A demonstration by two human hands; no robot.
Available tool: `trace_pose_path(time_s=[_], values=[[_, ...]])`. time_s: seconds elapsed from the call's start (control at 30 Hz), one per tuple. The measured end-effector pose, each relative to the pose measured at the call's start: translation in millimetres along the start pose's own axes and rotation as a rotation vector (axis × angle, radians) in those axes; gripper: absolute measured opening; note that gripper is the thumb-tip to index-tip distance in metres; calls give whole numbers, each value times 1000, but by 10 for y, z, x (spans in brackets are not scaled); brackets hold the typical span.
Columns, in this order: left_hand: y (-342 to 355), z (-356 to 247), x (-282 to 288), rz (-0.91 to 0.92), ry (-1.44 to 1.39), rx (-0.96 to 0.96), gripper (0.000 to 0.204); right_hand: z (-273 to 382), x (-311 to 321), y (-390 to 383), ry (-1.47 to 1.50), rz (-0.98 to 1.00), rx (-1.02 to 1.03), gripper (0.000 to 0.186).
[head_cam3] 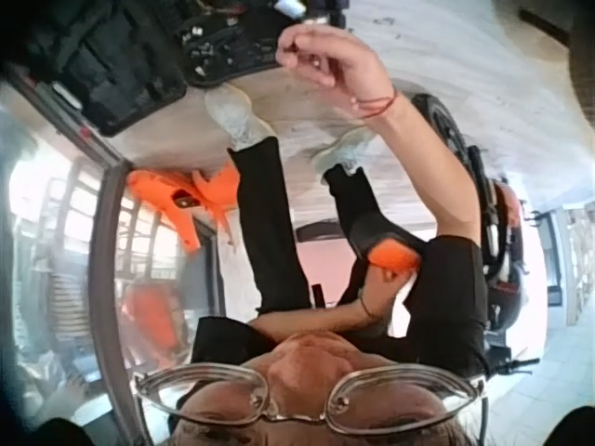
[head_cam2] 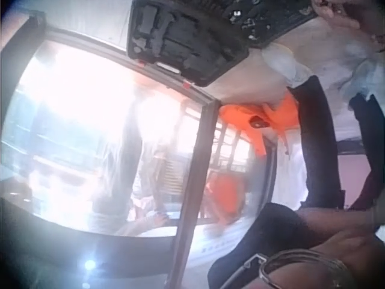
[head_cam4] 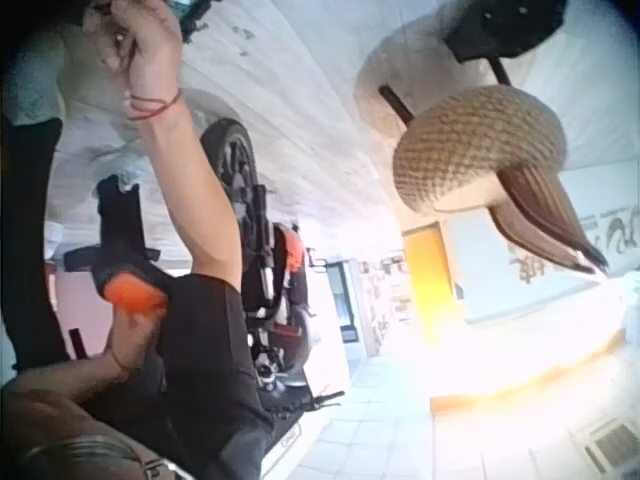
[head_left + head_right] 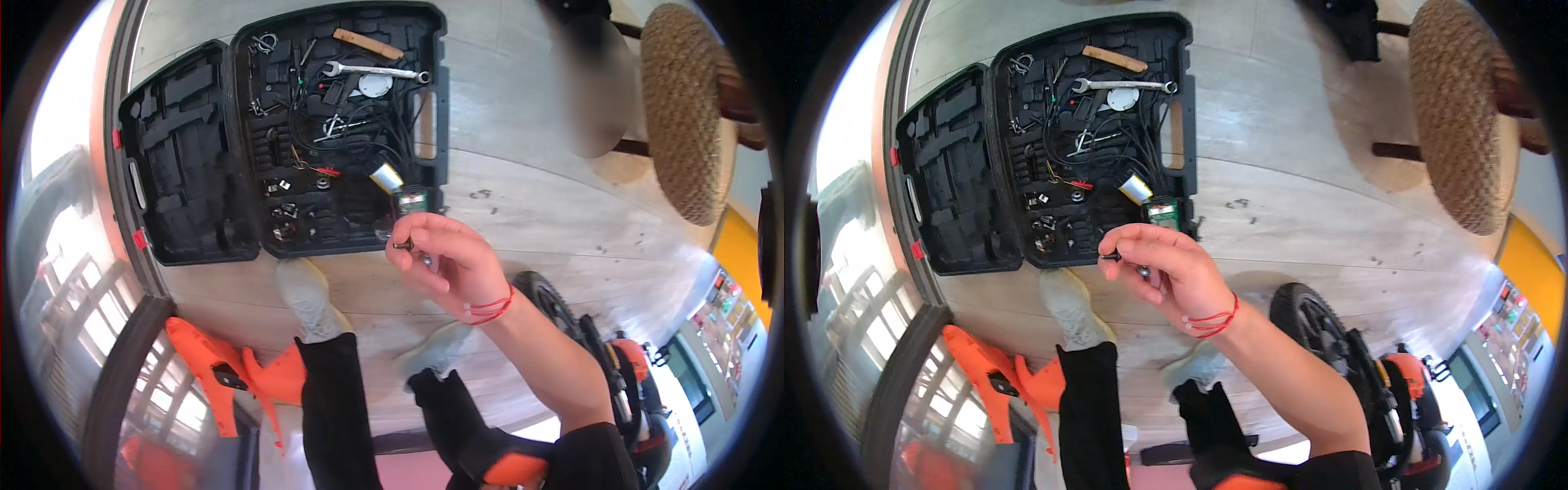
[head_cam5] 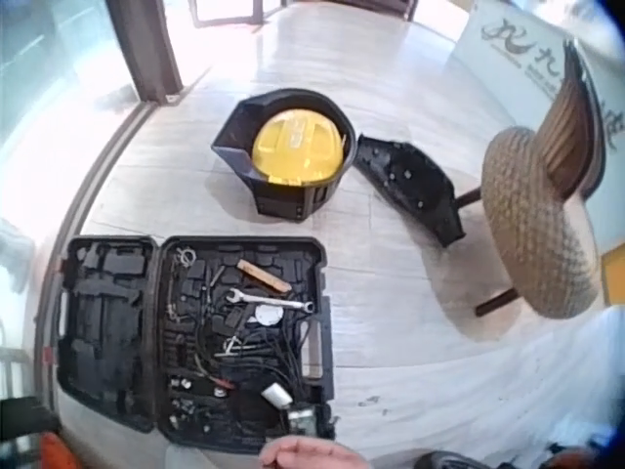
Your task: Installing plastic panels and screws on a motorcycle using hand tools and an electric drill.
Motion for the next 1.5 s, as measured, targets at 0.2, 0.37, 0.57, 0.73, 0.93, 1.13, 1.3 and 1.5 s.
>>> trace_pose_path(time_s=[0.2, 0.37, 0.57, 0.73, 0.93, 1.13, 1.3, 1.5], values=[[271, -71, 510, 70, 298, -197, 30, 118, -524, -591, 100, 35, -7, 21], [585, -954, 351, 151, 223, -467, 20, 259, -584, -1005, -401, -195, 39, 18], [820, -1150, 476, 99, 142, -534, 22, 162, -455, -1654, -939, -532, 328, 24], [845, -1121, 379, 147, 382, -552, 26, -349, -21, -2442, -780, -841, 277, 23], [523, -1046, 318, 230, 328, -626, 23, -732, -14, -3021, -201, -843, 266, 17], [-68, -931, 28, 357, 332, -547, 25, -613, -371, -3251, 648, -434, 356, 18], [-439, -952, -166, 415, 415, -559, 27, -345, -588, -3580, 864, -313, 409, 21], [-856, -803, -383, 448, 410, -570, 31, -81, -714, -4013, 1022, -211, 482, 19]])
Point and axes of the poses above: each hand's wrist, its own y-axis towards the middle knuckle, its own x-axis out of the back of the hand, z = x × y, the point moved 9 cm from there along y, towards the middle knuckle, and after that the axes turned 4 degrees about -z, right-handed, at the moved point
